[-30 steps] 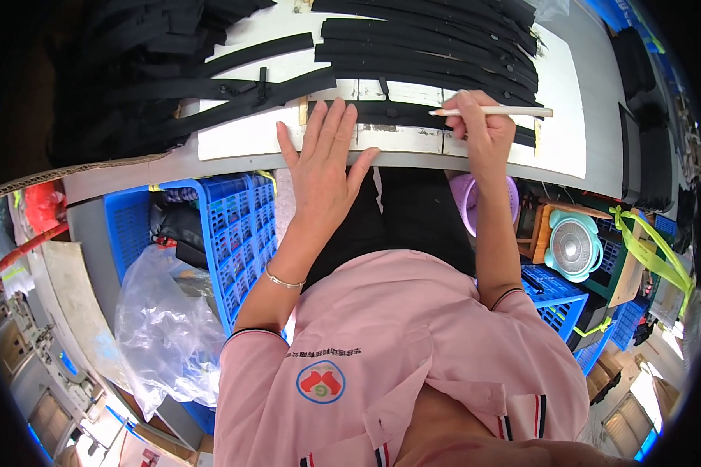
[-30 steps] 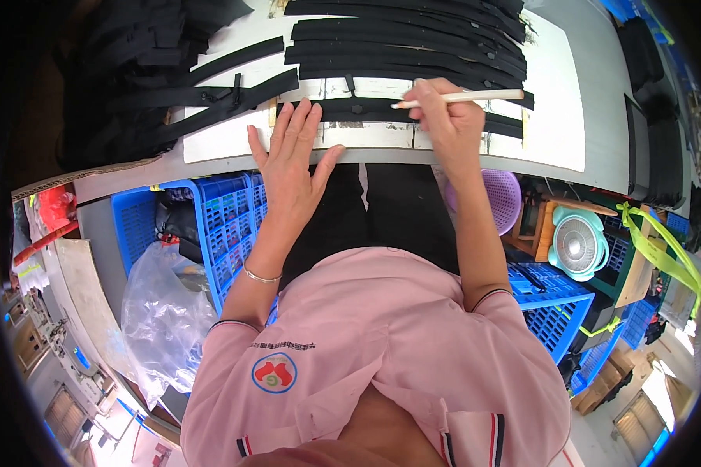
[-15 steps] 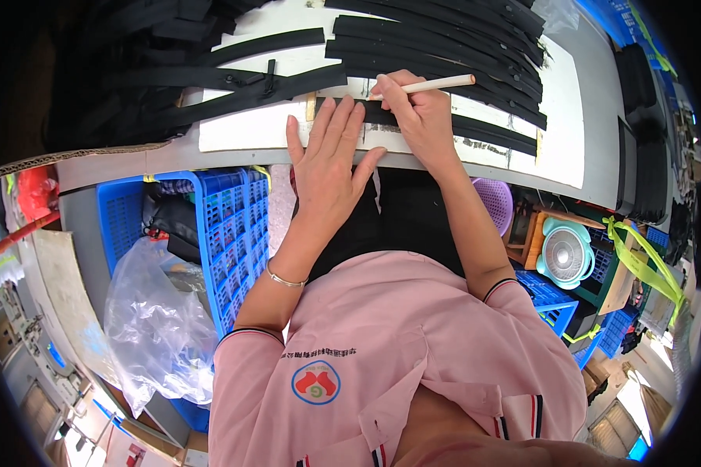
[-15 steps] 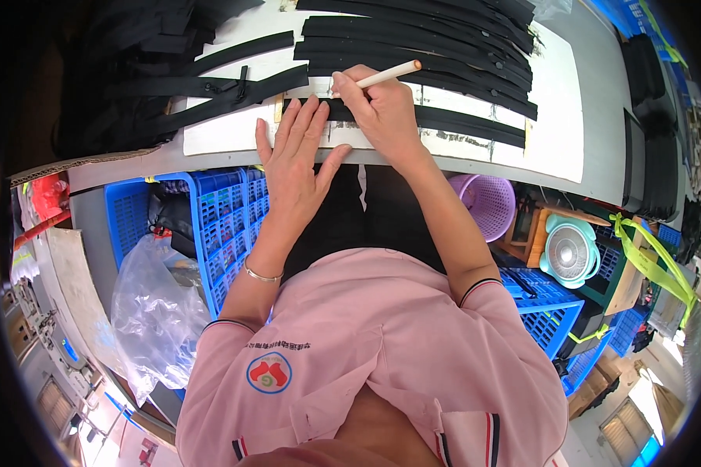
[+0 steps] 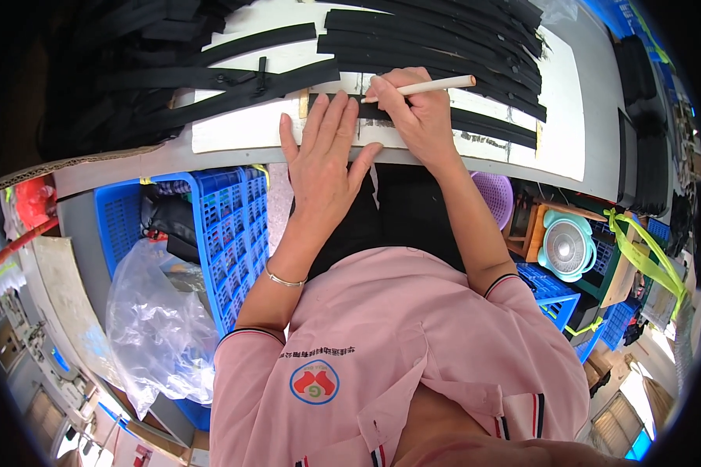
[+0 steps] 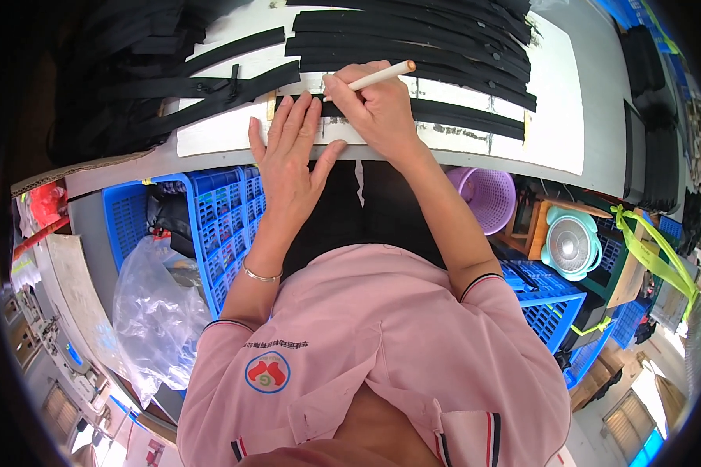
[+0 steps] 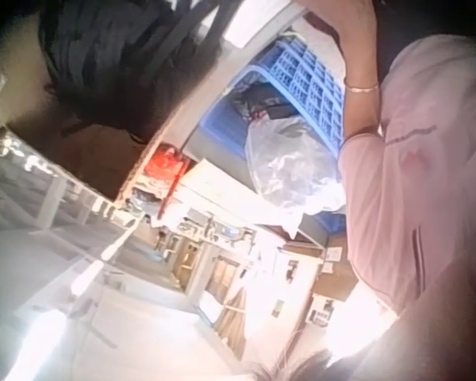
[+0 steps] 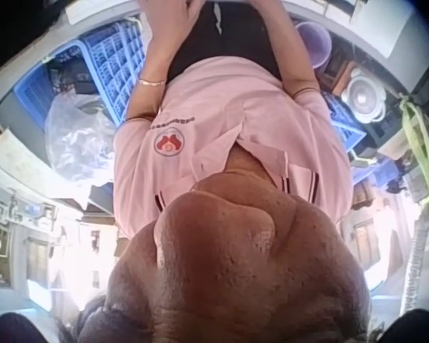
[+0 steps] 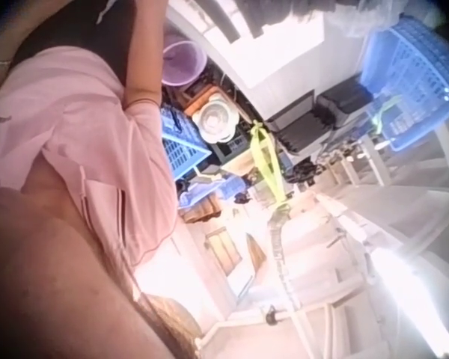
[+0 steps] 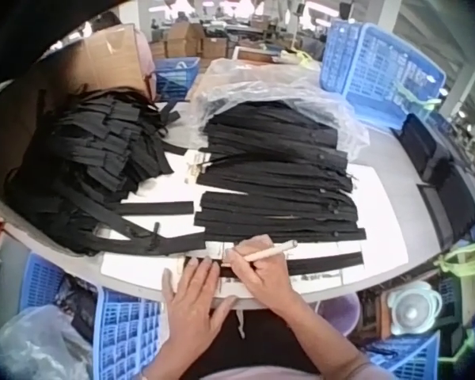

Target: The recorder is inspecting and marking individual black zippers on a white workbench using a pen.

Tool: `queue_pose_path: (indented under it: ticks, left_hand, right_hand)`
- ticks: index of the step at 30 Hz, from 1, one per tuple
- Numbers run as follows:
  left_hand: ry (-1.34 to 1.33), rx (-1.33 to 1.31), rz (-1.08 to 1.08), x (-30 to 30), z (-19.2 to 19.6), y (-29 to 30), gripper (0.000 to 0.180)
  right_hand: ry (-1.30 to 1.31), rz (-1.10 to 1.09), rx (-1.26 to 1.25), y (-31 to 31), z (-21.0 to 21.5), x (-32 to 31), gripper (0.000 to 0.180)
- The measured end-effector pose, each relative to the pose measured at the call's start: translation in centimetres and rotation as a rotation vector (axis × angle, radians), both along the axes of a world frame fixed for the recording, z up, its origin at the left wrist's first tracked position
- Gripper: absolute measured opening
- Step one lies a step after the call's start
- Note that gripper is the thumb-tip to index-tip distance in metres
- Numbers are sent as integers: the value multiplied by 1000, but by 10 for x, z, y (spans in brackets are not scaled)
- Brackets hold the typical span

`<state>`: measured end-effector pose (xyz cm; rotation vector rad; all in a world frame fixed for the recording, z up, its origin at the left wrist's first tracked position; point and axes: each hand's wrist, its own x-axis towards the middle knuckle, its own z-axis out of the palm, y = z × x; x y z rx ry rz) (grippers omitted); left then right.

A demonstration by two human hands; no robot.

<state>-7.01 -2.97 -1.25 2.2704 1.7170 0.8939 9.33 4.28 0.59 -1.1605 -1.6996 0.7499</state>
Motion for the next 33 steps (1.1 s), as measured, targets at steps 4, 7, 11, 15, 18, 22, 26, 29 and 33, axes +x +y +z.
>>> queue_pose_path:
  ticks: [4,7,11,15,18,22,26,29,33]
  left_hand:
    - [4,2,3,1,0,1,59]
    - [8,3,6,1,0,0,59]
    - [8,2,9,0,0,-1,59]
    - [19,8,-4,1,0,0,59]
    - [-58,23,-17,-4,1,0,59]
    - [-178,145,33,-21,2,10,56]
    - [-107,218,155,-43,6,44,41]
    - [-55,211,174,-58,3,61,26]
    - [-144,161,168,-51,17,63,14]
  right_hand:
    - [-69,119,134,6,-7,4,20]
    - [-51,132,193,6,-8,-1,23]
    - [-84,142,228,6,-8,-2,24]
    - [-127,157,191,6,-8,3,23]
    - [-198,161,245,-9,-1,16,10]
    - [-331,-55,351,-44,2,39,36]
    - [-869,-214,289,-47,-6,71,46]
    - [-863,-250,162,-23,-11,83,46]
    - [-812,-179,193,26,-19,105,45]
